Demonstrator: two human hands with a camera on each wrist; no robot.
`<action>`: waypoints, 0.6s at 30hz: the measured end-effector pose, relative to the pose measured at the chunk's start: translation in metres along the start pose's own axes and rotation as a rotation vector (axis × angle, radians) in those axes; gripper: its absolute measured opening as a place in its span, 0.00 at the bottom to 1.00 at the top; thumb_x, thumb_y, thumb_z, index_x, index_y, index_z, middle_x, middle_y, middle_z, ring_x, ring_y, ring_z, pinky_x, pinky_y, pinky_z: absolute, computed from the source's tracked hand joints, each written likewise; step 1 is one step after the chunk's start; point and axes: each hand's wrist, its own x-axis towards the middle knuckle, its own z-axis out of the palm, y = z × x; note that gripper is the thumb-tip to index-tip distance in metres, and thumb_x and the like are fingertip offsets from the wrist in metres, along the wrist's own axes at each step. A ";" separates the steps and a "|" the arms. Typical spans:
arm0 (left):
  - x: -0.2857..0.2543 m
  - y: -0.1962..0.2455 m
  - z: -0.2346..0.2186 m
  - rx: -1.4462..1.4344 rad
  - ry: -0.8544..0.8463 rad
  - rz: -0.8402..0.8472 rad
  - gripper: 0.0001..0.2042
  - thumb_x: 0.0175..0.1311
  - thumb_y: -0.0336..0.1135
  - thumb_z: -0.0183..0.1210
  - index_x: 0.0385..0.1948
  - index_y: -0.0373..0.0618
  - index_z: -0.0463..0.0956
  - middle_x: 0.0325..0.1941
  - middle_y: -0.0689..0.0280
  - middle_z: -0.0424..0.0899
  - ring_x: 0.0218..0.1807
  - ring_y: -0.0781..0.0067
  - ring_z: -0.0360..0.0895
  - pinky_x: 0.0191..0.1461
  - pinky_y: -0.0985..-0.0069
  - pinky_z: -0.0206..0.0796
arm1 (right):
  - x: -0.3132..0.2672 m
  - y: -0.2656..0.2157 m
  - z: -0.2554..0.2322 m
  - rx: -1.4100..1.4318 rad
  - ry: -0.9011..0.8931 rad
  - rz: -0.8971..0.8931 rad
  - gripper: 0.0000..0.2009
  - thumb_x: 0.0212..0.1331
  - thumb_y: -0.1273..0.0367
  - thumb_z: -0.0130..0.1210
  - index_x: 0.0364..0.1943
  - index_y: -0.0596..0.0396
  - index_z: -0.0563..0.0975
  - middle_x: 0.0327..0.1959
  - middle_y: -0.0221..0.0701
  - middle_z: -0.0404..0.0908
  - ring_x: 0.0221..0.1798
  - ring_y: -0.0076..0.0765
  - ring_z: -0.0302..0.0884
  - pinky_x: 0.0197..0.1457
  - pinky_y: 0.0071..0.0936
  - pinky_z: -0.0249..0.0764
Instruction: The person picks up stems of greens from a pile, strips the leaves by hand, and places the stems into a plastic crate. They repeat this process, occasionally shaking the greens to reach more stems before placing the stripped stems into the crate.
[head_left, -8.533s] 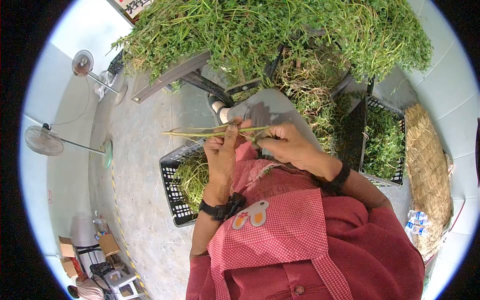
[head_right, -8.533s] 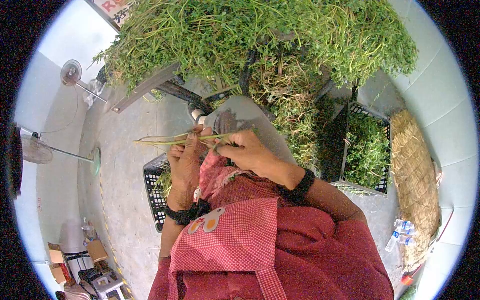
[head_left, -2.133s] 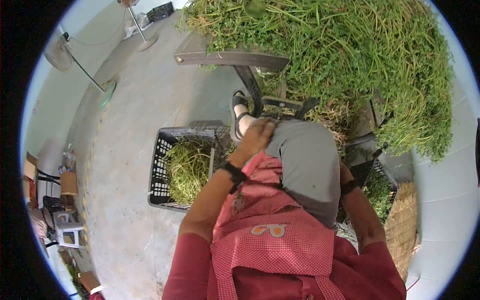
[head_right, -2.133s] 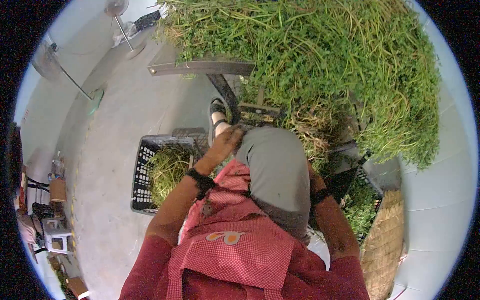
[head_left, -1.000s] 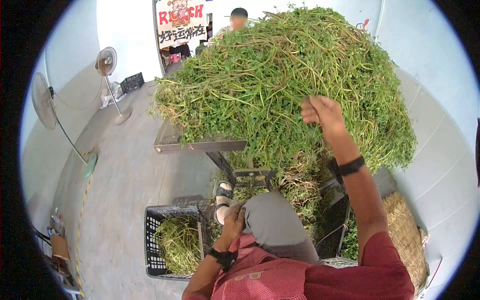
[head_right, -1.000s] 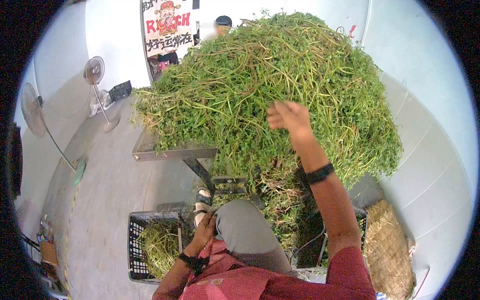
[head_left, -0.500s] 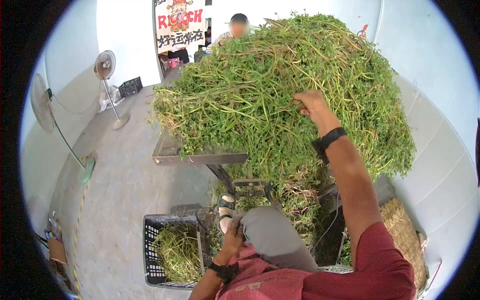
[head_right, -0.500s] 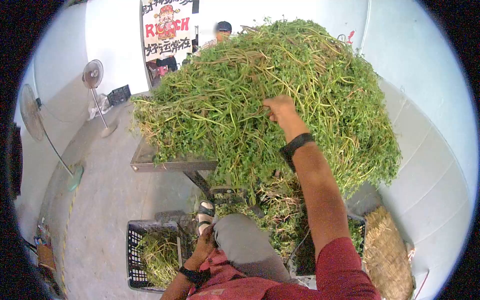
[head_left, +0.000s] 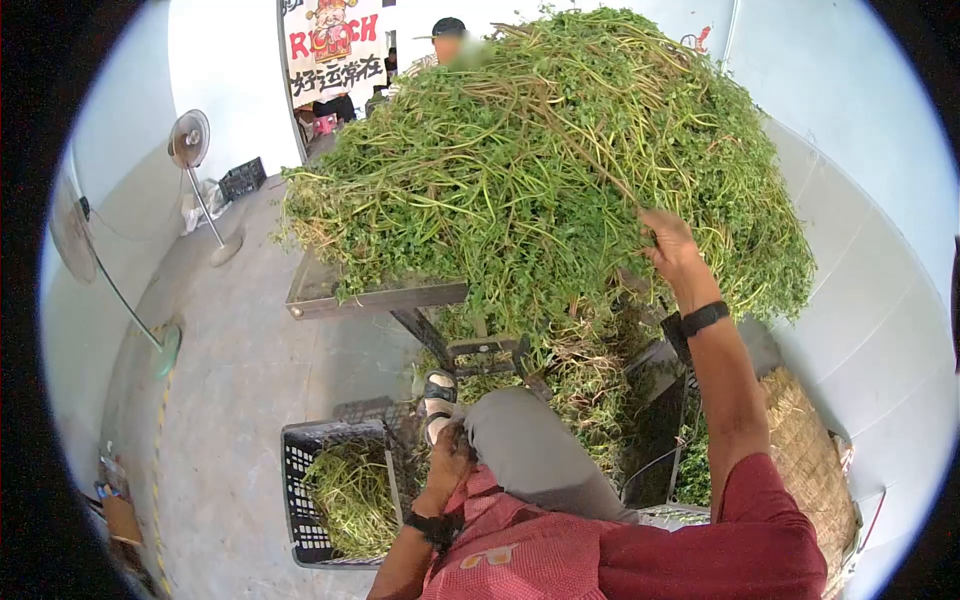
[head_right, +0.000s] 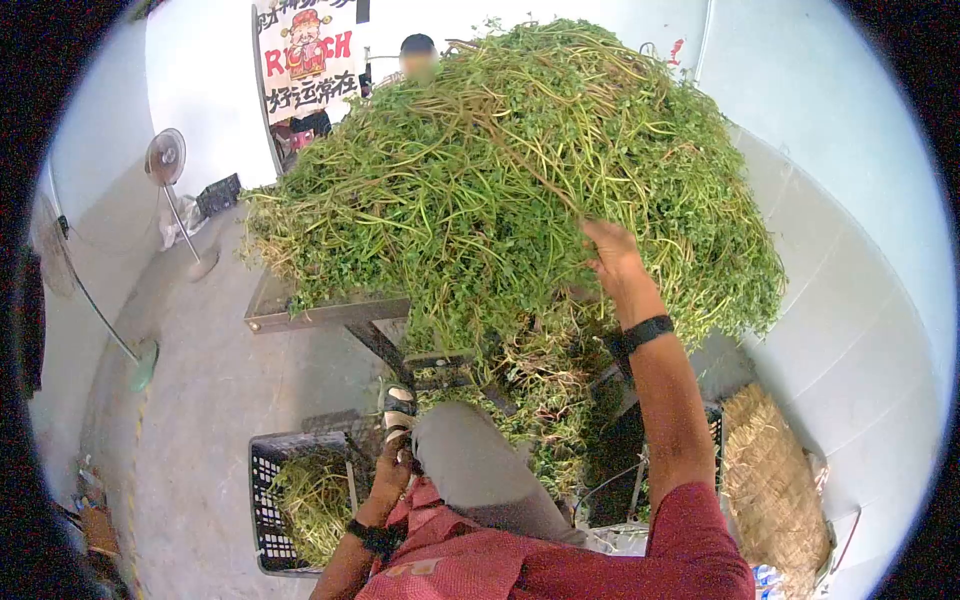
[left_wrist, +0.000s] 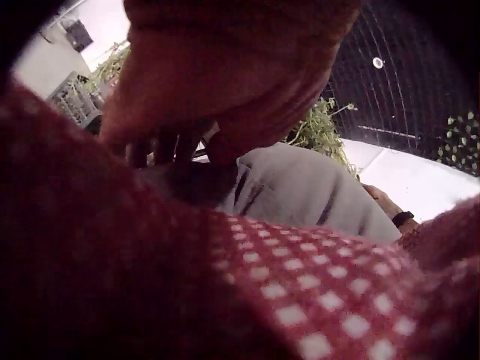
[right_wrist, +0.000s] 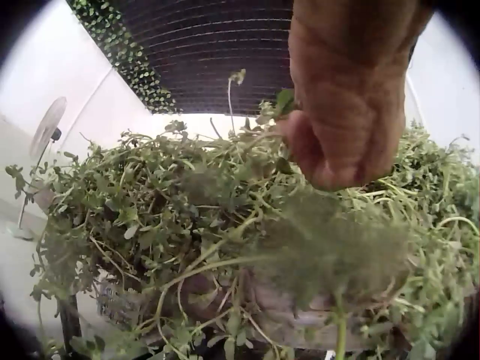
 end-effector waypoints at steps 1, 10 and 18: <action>0.000 -0.003 0.000 -0.003 0.002 -0.022 0.15 0.62 0.30 0.46 0.50 0.39 0.68 0.47 0.51 0.77 0.49 0.53 0.74 0.53 0.68 0.63 | -0.016 -0.004 -0.002 0.017 -0.002 -0.041 0.10 0.53 0.65 0.58 0.36 0.53 0.75 0.25 0.25 0.67 0.20 0.19 0.59 0.18 0.15 0.57; 0.000 -0.024 0.003 0.109 0.026 0.187 0.15 0.61 0.29 0.48 0.50 0.37 0.69 0.46 0.55 0.78 0.49 0.61 0.74 0.53 0.70 0.63 | -0.061 0.081 -0.106 0.272 0.131 0.136 0.10 0.59 0.63 0.53 0.37 0.54 0.75 0.23 0.23 0.69 0.23 0.21 0.67 0.26 0.24 0.70; -0.012 0.034 0.011 0.028 0.036 0.253 0.17 0.61 0.35 0.52 0.48 0.34 0.70 0.45 0.53 0.77 0.48 0.62 0.73 0.52 0.72 0.63 | -0.137 0.097 -0.078 0.420 -0.243 0.239 0.10 0.60 0.64 0.52 0.40 0.53 0.76 0.23 0.21 0.75 0.24 0.23 0.72 0.29 0.23 0.73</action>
